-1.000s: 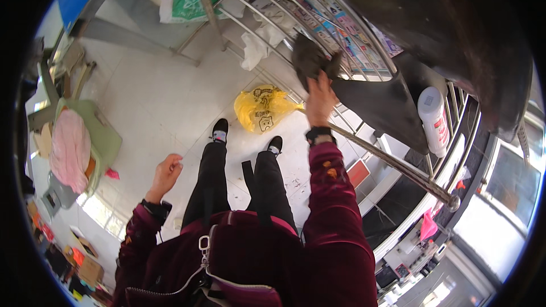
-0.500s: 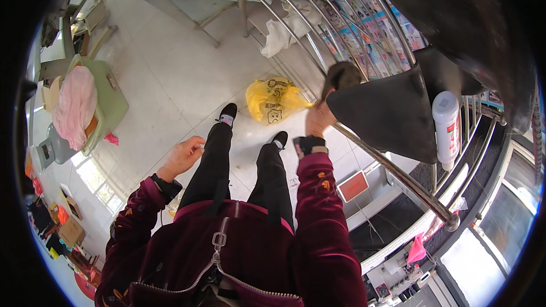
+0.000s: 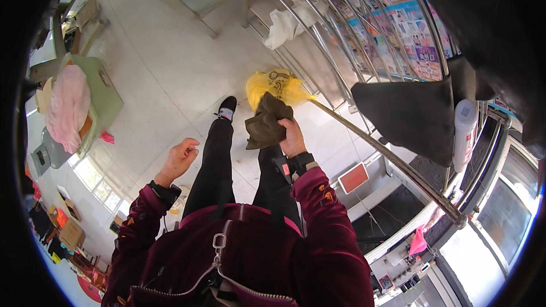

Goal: The person wipes a blue countertop with a dark cloth, then cleans a metal rack and a gray surface. They move plastic bags and a yellow tote while wiping, and briefly handle a white bottle. The person remains standing throughout.

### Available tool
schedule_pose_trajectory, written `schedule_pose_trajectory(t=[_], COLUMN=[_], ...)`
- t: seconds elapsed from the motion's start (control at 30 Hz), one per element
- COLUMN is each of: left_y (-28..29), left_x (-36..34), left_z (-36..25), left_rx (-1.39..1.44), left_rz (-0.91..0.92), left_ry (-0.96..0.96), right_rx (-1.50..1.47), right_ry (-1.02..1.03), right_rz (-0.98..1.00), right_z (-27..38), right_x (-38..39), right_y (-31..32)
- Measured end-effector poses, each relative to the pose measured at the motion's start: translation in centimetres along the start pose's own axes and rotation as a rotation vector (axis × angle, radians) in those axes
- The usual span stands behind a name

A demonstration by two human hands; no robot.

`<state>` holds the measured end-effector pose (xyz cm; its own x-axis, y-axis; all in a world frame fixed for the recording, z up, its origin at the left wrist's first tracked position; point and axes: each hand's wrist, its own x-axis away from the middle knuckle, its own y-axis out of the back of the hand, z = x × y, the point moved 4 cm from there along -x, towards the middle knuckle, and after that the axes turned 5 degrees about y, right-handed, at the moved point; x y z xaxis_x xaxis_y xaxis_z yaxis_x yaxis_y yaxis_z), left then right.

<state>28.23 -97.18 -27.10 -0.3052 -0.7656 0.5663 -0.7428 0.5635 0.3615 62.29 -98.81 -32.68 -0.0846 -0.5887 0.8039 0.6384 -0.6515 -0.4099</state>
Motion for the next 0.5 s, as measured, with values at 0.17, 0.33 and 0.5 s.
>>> schedule_pose_trajectory(t=[0.17,0.33,0.5], left_y=[3.6,5.6,5.5], left_x=[-0.2,-1.1,-1.6], left_z=[1.4,2.1,1.3], left_rx=[0.009,-0.030,-0.080], left_rz=[-0.057,-0.059,-0.014], left_ry=[0.003,-0.022,-0.017], right_rx=[0.088,-0.014,0.154], right_ry=[0.425,0.868,0.961], right_rz=[0.024,-0.216,-0.498], right_z=[6.3,14.9,16.7], right_x=[2.5,4.8,-1.3], right_y=[-0.7,2.8,1.1])
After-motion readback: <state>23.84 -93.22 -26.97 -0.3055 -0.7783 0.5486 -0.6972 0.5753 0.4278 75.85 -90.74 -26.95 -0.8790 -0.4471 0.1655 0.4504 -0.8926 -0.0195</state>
